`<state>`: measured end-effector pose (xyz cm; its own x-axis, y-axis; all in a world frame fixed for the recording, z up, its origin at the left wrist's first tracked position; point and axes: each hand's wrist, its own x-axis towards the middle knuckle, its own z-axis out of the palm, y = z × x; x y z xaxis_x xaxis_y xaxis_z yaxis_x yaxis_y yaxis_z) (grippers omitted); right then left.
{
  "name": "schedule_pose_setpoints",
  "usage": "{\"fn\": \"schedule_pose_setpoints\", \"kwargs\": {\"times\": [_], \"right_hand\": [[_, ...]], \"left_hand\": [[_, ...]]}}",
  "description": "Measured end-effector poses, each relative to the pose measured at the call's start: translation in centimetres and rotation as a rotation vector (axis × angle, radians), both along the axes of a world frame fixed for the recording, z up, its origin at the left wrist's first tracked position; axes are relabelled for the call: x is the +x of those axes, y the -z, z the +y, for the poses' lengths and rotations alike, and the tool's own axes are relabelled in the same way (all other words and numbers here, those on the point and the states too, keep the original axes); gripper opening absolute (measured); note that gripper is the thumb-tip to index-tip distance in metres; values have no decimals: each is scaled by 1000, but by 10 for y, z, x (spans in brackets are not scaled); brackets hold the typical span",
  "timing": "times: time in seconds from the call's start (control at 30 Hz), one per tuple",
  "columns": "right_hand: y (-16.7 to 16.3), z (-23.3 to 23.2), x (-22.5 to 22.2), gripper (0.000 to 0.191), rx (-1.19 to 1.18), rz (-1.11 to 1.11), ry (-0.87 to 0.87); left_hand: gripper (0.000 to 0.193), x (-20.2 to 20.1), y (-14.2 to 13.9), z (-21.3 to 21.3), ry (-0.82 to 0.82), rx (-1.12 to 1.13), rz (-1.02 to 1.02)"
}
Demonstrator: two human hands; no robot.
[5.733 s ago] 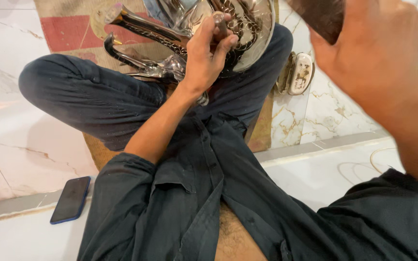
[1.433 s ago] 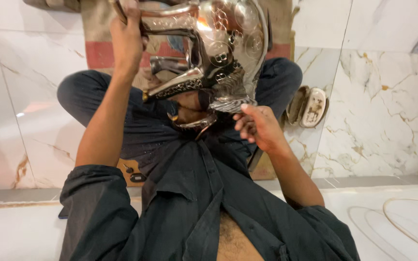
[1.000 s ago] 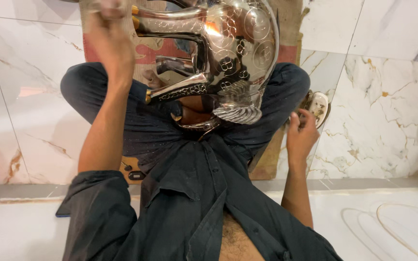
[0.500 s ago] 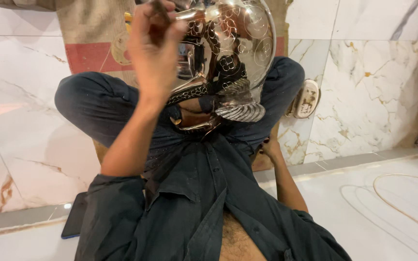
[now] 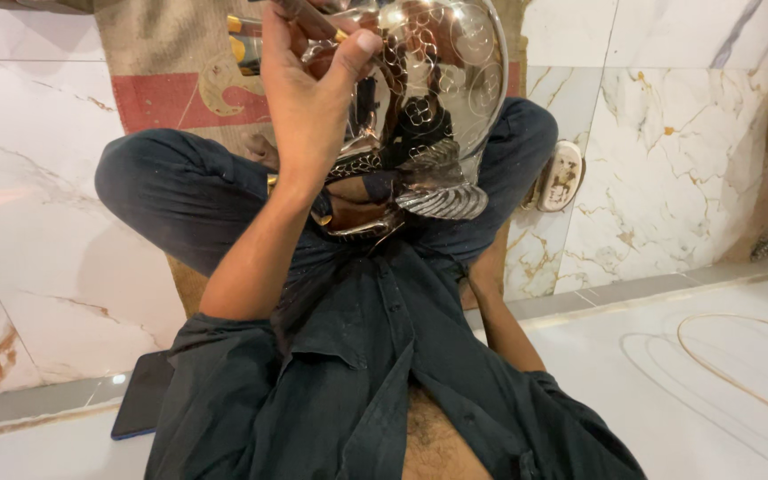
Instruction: The person sits cross-legged on the floor and repeatedly strikes a silver-colored metal object with a wooden mallet. They hold the object with their left hand and strike it with their right hand, occasionally repositioning the object to access different areas.
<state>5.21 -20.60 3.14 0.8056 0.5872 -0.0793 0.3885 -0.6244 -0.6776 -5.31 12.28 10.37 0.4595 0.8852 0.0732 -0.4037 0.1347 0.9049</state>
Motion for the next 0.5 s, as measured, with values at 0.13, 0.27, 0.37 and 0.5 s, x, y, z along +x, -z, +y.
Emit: {"fn": "schedule_pose_setpoints", "kwargs": {"times": [0.13, 0.27, 0.37, 0.5], "right_hand": [[14, -14, 12, 57, -21, 68, 17], [13, -39, 33, 46, -127, 51, 179], [-5, -53, 66, 45, 72, 416, 547], [-75, -30, 111, 38, 224, 204, 351]], "left_hand": [[36, 4, -5, -3, 41, -4, 28], [33, 12, -13, -7, 21, 94, 118], [42, 25, -13, -13, 49, 44, 56], [50, 32, -4, -24, 26, 116, 108]]}}
